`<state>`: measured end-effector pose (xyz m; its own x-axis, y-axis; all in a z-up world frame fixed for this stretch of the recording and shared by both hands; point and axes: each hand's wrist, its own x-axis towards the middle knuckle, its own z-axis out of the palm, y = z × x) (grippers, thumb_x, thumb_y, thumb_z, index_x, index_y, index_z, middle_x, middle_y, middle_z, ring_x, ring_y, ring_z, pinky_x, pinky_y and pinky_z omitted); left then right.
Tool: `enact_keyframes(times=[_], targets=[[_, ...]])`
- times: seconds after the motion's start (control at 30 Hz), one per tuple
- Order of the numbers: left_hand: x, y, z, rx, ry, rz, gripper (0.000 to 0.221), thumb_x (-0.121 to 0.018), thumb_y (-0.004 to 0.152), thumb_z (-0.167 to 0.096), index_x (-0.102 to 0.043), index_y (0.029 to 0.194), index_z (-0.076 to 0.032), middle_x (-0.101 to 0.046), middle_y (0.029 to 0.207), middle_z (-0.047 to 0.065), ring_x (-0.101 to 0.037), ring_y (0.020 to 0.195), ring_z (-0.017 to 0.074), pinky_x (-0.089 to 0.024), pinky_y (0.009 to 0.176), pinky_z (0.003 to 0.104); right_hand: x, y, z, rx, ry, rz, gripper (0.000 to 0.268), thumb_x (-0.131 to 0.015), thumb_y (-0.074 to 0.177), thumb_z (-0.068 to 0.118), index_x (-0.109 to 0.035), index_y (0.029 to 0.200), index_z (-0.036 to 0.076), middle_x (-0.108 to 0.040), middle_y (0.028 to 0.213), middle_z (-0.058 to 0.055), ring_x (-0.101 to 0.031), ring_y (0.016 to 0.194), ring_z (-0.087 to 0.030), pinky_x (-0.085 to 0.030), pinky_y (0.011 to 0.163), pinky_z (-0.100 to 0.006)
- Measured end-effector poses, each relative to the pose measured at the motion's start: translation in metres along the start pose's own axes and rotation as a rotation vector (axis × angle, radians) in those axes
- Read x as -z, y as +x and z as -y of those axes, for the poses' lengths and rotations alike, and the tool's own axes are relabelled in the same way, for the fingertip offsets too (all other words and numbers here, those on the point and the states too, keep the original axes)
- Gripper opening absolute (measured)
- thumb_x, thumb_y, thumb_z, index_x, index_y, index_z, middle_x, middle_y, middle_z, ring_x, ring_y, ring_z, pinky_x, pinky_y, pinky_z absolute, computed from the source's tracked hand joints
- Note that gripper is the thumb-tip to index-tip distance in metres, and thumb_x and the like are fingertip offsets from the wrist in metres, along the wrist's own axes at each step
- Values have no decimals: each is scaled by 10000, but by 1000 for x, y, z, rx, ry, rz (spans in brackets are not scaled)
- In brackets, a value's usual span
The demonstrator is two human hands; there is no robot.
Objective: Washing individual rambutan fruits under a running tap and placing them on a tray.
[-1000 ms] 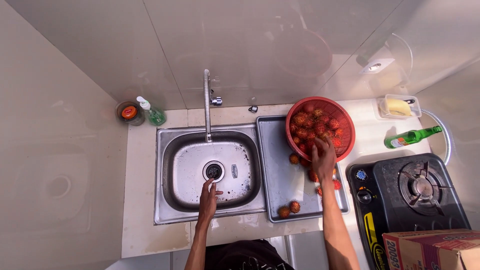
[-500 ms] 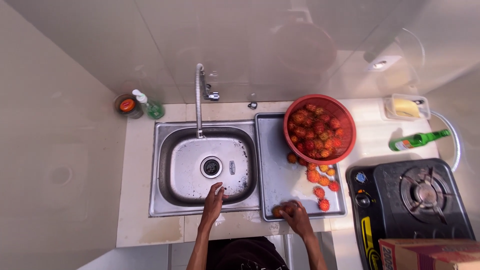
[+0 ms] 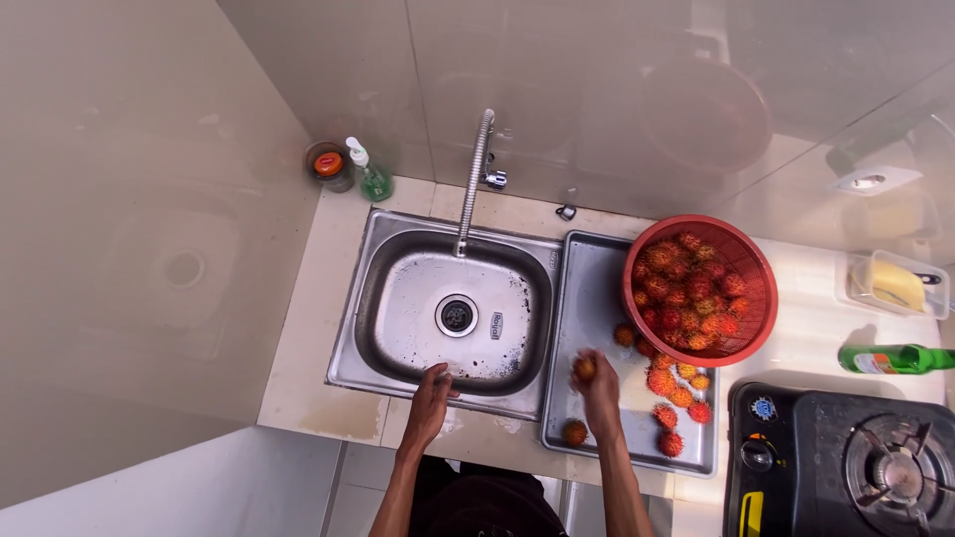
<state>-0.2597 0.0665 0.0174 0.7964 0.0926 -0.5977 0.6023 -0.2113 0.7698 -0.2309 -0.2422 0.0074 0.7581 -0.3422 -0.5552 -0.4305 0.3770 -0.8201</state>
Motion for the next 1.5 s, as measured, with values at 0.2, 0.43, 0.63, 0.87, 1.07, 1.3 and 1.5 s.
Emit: enact_keyframes(times=[0.2, 0.43, 0.63, 0.87, 1.07, 1.3, 1.5], targets=[[15, 4, -8, -13, -12, 34, 521, -446, 967, -481, -531, 1400, -203, -745, 1171, 98, -748, 1017, 170, -494, 956, 340, -141, 33, 35, -141, 458, 516, 316, -722, 908, 160, -646, 1189, 37, -663, 1209, -216, -590, 791, -200, -490, 625, -213], [31, 31, -49, -124, -72, 109, 503, -460, 1060, -328, -414, 1485, -62, -472, 1502, 228, -742, 1041, 299, -514, 939, 446, -250, 75, 17, -355, 562, 641, 229, -617, 974, 434, -689, 1023, 222, -691, 997, -101, -450, 588, -113, -357, 507, -205], [44, 60, -103, -248, -140, 104, 566, -434, 1074, -346, -295, 1544, -64, -408, 1524, 288, -710, 1082, 361, -511, 942, 483, -275, 68, 24, -248, 631, 637, 215, -674, 922, 127, -709, 1109, 26, -717, 1156, -226, -710, 985, -262, -588, 906, -336], [45, 61, -173, -450, -118, 101, 678, -457, 1058, -254, -104, 1610, -80, -279, 1550, 364, -596, 1217, 479, -509, 965, 506, -276, 41, 57, -252, 332, 520, 336, -410, 1054, 417, -578, 1071, 128, -577, 844, -25, -270, 352, 13, -256, 244, -122], [24, 107, -165, -568, 8, 119, 571, -498, 1061, -268, -287, 1586, -189, -366, 1490, 243, -510, 1249, 456, -505, 953, 495, -266, 54, 40, -251, 335, 550, 310, -516, 985, 469, -685, 1000, 209, -663, 840, 36, -633, 706, -123, -506, 635, -223], [21, 127, -156, -437, -241, 204, 441, -528, 1074, -333, -407, 1443, -125, -561, 1340, 172, -682, 1006, 296, -560, 776, 410, -244, 3, 81, -23, -78, 540, 569, -340, 1069, 602, -626, 1235, 140, -650, 1109, 3, -617, 940, -163, -505, 727, -274], [-1, 152, -150, -440, -853, 386, 526, -615, 987, -19, -353, 1376, -258, -652, 1266, 104, -720, 834, 180, -614, 875, 347, -190, 12, 4, 73, -222, 303, 459, -425, 1083, 412, -576, 1385, 101, -685, 1183, -167, -653, 744, -209, -462, 550, -256]])
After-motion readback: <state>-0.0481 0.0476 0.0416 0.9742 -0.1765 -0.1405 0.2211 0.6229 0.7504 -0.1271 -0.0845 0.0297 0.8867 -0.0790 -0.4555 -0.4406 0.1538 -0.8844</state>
